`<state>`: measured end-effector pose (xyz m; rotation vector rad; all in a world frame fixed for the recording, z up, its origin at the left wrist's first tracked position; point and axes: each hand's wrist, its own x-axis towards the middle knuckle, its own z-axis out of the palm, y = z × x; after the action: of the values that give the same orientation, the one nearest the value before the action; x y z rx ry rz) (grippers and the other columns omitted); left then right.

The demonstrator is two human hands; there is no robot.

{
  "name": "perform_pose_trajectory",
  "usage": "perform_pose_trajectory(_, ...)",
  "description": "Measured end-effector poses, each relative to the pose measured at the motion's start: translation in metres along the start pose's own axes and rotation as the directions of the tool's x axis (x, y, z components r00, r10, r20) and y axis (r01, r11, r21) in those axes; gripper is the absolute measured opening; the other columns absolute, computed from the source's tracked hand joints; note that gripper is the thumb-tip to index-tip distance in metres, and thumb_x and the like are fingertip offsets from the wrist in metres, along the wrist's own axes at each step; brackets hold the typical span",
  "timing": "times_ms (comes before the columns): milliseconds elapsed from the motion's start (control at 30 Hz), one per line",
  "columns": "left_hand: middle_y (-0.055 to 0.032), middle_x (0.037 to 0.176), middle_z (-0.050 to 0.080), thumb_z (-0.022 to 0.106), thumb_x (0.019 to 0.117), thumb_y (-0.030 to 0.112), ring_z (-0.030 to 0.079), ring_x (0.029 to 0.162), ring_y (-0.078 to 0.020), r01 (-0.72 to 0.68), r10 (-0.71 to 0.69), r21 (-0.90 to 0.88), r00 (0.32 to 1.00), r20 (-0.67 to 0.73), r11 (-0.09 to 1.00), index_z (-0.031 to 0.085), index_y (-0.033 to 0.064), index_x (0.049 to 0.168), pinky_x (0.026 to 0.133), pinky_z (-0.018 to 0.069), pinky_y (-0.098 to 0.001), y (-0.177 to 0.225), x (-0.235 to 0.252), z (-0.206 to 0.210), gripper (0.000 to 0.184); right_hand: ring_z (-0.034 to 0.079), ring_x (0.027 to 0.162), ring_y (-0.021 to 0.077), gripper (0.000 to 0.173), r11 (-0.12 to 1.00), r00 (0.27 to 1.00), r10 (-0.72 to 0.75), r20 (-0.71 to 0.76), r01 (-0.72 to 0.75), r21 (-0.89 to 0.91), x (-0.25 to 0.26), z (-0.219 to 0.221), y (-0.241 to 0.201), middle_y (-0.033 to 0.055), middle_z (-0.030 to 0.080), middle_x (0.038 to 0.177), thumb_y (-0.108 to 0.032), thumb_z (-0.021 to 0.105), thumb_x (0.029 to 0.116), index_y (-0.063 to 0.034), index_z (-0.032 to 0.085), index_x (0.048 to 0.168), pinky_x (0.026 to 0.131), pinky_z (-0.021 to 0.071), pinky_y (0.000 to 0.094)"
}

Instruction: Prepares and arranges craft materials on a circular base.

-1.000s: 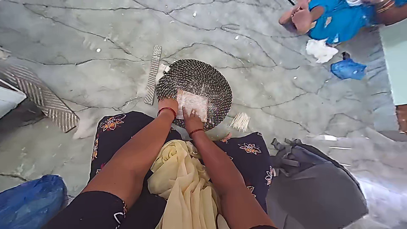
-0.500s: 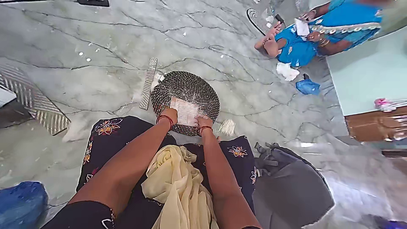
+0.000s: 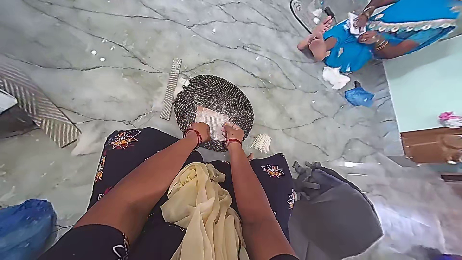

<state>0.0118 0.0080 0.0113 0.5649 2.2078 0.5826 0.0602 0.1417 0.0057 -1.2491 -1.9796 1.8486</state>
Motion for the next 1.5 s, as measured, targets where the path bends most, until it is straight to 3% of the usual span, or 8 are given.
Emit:
perform_pose_trajectory(467, -0.0305, 0.115, 0.068, 0.064, 0.1025, 0.018, 0.064, 0.116, -0.0451, -0.068, 0.07, -0.037, 0.997, 0.039, 0.997, 0.069, -0.0093, 0.11, 0.101, 0.0469, -0.0639, 0.021, -0.019, 0.012, 0.029, 0.055, 0.056, 0.0059, 0.008, 0.985, 0.997, 0.066, -0.03, -0.06, 0.164, 0.006, -0.007, -0.01, 0.004, 0.063, 0.076, -0.004, 0.064, 0.0988, 0.0015, 0.067, 0.105, 0.051, 0.0474, 0.0193)
perform_pose_trajectory(600, -0.0287, 0.109, 0.068, 0.064, 0.1028, 0.016, 0.066, 0.105, -0.0403, -0.071, 0.08, -0.087, 0.991, 0.104, 0.994, 0.067, -0.0111, 0.107, 0.097, 0.0489, -0.0582, 0.022, -0.022, 0.016, 0.028, 0.055, 0.057, 0.0071, 0.008, 0.974, 0.995, 0.069, -0.074, -0.051, 0.219, 0.015, -0.017, -0.017, 0.0037, 0.061, 0.077, -0.003, 0.061, 0.0995, 0.0003, 0.063, 0.107, 0.051, 0.0479, 0.0199)
perform_pose_trajectory(767, -0.0323, 0.112, 0.069, 0.072, 0.0963, 0.015, 0.065, 0.113, -0.0481, -0.083, 0.087, -0.105, 0.996, 0.029, 0.991, 0.07, -0.0112, 0.105, 0.1, 0.0469, -0.0666, 0.011, -0.026, 0.015, 0.028, 0.056, 0.062, 0.0076, 0.016, 0.998, 0.992, -0.033, -0.121, 0.04, 0.055, 0.043, -0.06, -0.05, 0.004, 0.061, 0.083, -0.008, 0.06, 0.1019, 0.0011, 0.063, 0.115, 0.058, 0.0504, 0.0228)
perform_pose_trajectory(900, -0.0323, 0.11, 0.069, 0.07, 0.098, 0.016, 0.065, 0.112, -0.0498, -0.044, 0.026, -0.212, 0.996, -0.089, 0.976, 0.072, -0.008, 0.107, 0.099, 0.0454, -0.0711, 0.005, -0.023, 0.005, 0.025, 0.061, 0.064, 0.0085, 0.02, 0.969, 0.985, -0.05, -0.167, 0.008, -0.246, 0.068, -0.119, -0.075, 0.0052, 0.068, 0.086, -0.009, 0.066, 0.0988, -0.0008, 0.065, 0.117, 0.06, 0.0531, 0.0244)
perform_pose_trajectory(1100, -0.0256, 0.094, 0.069, 0.071, 0.0981, 0.018, 0.066, 0.093, -0.0417, -0.068, -0.01, -0.353, 0.977, -0.214, 0.933, 0.069, -0.0068, 0.099, 0.087, 0.0486, -0.0653, 0.001, -0.011, -0.005, 0.024, 0.071, 0.098, 0.0303, 0.029, 0.59, 0.975, 0.021, -0.221, -0.19, -0.785, 0.097, -0.182, -0.055, 0.0196, 0.072, 0.111, -0.015, 0.073, 0.0933, 0.0018, 0.07, 0.117, 0.09, 0.0554, 0.0503)
perform_pose_trajectory(1300, -0.0245, 0.091, 0.068, 0.07, 0.0978, 0.015, 0.066, 0.089, -0.0404, -0.065, -0.017, -0.347, 0.974, -0.227, 0.936, 0.069, -0.0065, 0.096, 0.084, 0.0481, -0.0645, -0.001, 0.003, -0.006, 0.022, 0.069, 0.097, 0.0266, 0.029, 0.411, 0.947, 0.162, -0.278, -0.321, -0.853, 0.122, -0.189, -0.038, 0.0179, 0.07, 0.11, -0.023, 0.072, 0.0951, 0.0027, 0.07, 0.109, 0.088, 0.0558, 0.0455)
perform_pose_trajectory(1400, -0.0225, 0.089, 0.069, 0.071, 0.0983, 0.017, 0.065, 0.087, -0.0386, -0.036, -0.041, -0.332, 0.974, -0.222, 0.942, 0.069, -0.0052, 0.095, 0.082, 0.0478, -0.0637, -0.002, 0.006, -0.009, 0.023, 0.069, 0.107, 0.0302, 0.032, 0.3, 0.95, 0.213, -0.228, -0.286, -0.91, 0.129, -0.182, -0.03, 0.0207, 0.07, 0.117, -0.025, 0.068, 0.0989, 0.0043, 0.07, 0.111, 0.095, 0.0534, 0.0497)
perform_pose_trajectory(1500, -0.0241, 0.091, 0.069, 0.07, 0.0985, 0.018, 0.066, 0.089, -0.0406, -0.013, -0.067, -0.33, 0.971, -0.23, 0.944, 0.07, -0.0053, 0.096, 0.084, 0.048, -0.0649, -0.005, 0.005, -0.012, 0.023, 0.067, 0.112, 0.03, 0.042, 0.479, 0.943, 0.261, -0.207, -0.313, -0.82, 0.137, -0.189, -0.027, 0.0217, 0.065, 0.127, -0.032, 0.055, 0.107, 0.0027, 0.062, 0.13, 0.096, 0.0539, 0.0474)
